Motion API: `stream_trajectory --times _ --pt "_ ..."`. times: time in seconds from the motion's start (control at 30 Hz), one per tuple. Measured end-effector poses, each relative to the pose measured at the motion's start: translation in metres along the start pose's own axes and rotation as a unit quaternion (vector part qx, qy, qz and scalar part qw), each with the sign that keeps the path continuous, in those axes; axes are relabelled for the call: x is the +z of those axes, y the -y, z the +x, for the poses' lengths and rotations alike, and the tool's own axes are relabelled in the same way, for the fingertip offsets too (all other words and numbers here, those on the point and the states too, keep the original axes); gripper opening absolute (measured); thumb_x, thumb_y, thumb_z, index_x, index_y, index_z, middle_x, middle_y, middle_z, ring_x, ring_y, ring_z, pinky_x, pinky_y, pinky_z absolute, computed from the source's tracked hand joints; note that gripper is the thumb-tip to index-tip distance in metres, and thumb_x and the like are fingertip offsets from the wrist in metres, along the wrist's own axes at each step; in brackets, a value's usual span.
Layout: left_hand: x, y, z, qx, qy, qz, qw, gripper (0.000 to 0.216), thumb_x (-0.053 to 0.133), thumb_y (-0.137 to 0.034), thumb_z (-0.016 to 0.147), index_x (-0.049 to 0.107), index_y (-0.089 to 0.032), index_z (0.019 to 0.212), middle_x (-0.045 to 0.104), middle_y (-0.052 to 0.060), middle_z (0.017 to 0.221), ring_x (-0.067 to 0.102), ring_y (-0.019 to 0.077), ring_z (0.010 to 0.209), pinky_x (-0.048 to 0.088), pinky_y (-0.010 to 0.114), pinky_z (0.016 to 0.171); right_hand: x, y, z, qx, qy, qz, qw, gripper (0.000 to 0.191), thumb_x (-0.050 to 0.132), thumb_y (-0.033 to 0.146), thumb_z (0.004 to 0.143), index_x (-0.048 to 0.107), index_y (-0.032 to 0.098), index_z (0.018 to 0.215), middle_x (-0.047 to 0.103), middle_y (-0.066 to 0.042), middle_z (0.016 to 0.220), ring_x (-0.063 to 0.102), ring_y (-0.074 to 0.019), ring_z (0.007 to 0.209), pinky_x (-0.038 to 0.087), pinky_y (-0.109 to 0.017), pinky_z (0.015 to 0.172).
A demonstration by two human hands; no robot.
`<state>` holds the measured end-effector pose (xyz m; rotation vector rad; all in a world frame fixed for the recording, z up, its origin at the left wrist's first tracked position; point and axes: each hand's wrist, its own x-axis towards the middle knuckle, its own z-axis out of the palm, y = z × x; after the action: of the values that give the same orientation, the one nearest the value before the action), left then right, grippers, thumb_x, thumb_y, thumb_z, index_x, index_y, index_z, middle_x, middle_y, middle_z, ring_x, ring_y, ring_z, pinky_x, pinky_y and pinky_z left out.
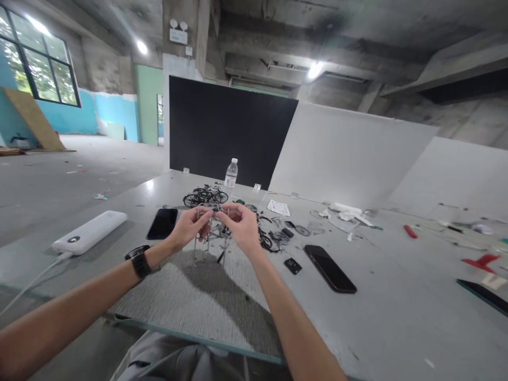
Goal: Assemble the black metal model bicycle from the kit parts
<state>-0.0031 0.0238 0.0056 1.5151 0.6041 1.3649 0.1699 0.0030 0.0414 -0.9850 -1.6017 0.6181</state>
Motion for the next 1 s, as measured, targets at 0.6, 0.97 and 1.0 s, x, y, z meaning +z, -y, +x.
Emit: stream_trajectory --times 0.6,0.97,1.0 --pt "0.001 -0.007 -0.005 0.014 -0.035 0.015 0.999 0.043 0.073 -0.057 0.082 0.066 -0.015 0.087 0.052 -0.007 0.048 0.047 0.0083 0.036 0.041 0.019 0.034 0.004 0.016 -0.011 -0.158 -0.011 -0.202 0.966 0.026 0.075 0.039 0.086 0.07 0.023 0.106 0.071 -0.01 0.109 0.066 -0.024 0.095 0.056 -0.035 0.081" --pt "0.0 -0.001 -0.007 0.039 -0.023 0.069 0.997 0.037 0.069 -0.051 0.087 0.068 -0.014 0.087 0.054 -0.004 0.057 0.049 0.0085 0.041 0.042 0.017 0.034 -0.005 0.016 -0.007 -0.156 0.04 -0.231 0.959 0.031 0.05 0.041 0.102 0.07 0.02 0.09 0.073 -0.01 0.091 0.065 -0.0255 0.089 0.05 -0.037 0.08" --pt "0.001 -0.001 -0.007 0.041 -0.018 0.072 0.996 0.036 0.069 -0.05 0.088 0.068 -0.014 0.088 0.054 -0.004 0.058 0.05 0.0086 0.042 0.043 0.017 0.034 -0.005 0.016 -0.006 -0.136 0.045 -0.211 0.967 0.032 0.049 0.043 0.102 0.069 0.02 0.09 0.072 -0.009 0.089 0.065 -0.0239 0.084 0.05 -0.035 0.075"
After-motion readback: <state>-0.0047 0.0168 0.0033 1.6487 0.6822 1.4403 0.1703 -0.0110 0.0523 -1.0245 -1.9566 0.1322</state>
